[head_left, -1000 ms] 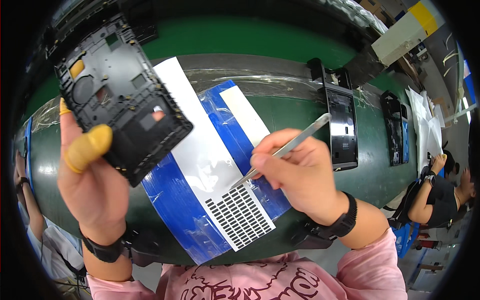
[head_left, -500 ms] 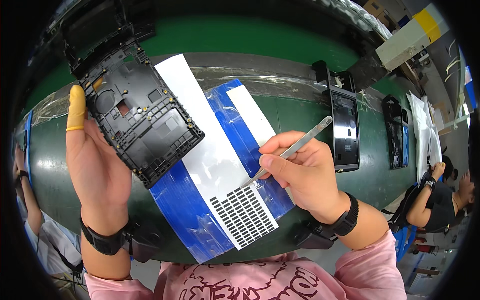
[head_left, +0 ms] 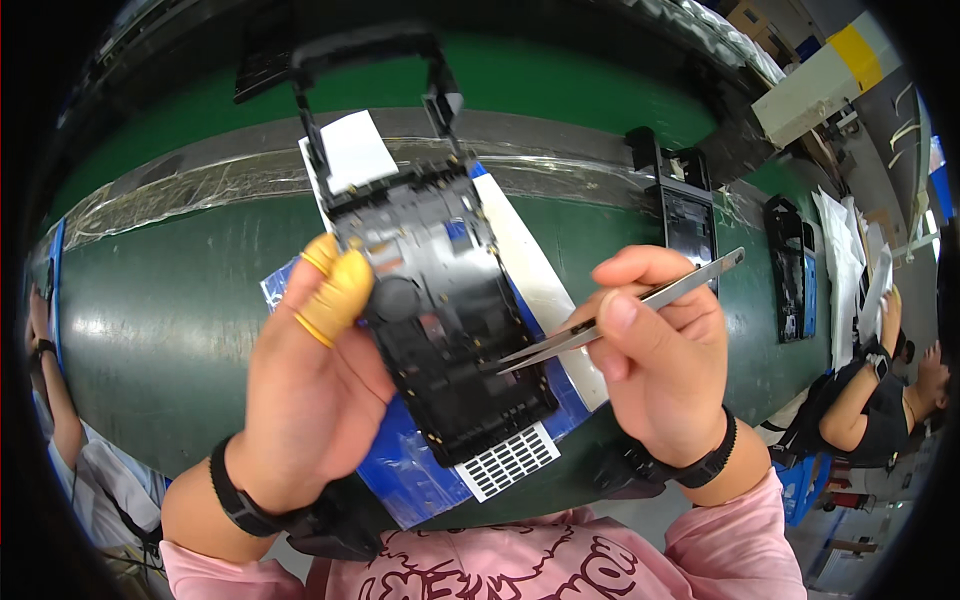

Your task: Assembling and inspecting plastic housing components using tweezers on a factory assembly line.

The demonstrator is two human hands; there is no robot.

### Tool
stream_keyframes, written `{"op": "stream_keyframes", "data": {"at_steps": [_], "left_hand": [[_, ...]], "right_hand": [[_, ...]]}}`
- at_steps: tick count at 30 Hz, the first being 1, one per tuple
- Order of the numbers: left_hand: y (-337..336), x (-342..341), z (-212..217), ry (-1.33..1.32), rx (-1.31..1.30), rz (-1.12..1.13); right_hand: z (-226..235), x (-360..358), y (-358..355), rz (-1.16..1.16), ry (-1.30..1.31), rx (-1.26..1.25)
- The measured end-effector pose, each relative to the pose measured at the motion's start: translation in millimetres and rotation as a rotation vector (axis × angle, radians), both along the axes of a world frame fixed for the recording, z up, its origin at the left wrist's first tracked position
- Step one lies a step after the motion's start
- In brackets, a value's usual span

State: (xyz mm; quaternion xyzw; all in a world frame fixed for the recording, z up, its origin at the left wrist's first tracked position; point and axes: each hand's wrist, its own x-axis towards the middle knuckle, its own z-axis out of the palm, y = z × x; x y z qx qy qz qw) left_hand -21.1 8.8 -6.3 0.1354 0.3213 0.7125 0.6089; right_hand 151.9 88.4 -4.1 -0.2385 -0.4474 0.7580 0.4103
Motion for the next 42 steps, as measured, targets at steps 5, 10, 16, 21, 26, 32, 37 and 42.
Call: {"op": "stream_keyframes", "data": {"at_steps": [5, 10, 16, 21, 26, 32, 37, 42], "left_hand": [[-7.2, 15.6, -8.9, -0.037, -0.024, -0.085], [-5.3, 21.7, -9.6, -0.002, 0.002, -0.071], [-8.2, 19.7, -11.3, -0.001, 0.003, -0.078], [-8.2, 18.6, -11.5, -0.022, 0.008, -0.089], [-9.5, 18.7, -12.3, -0.028, -0.004, -0.088], [-10.6, 19.9, -12.1, -0.037, -0.01, -0.084], [-11.4, 21.4, -12.3, -0.017, -0.007, -0.074], [-11.4, 19.5, -10.4, -0.011, 0.006, -0.065]], "right_hand": [[0.4, -4.0, -13.1, -0.007, -0.098, 0.09], [-4.3, -4.1, -13.3, -0.024, -0.132, 0.092], [-6.6, -5.3, -11.9, -0.03, -0.132, 0.101], [-6.6, -6.9, -11.5, -0.011, -0.128, 0.088], [-7.8, -6.5, -10.9, -0.012, -0.12, 0.096], [-9.0, -5.6, -11.2, -0.011, -0.159, 0.097], [-8.2, -5.9, -11.7, -0.013, -0.154, 0.095], [-4.9, -7.4, -13.1, -0.032, -0.141, 0.044]]}}
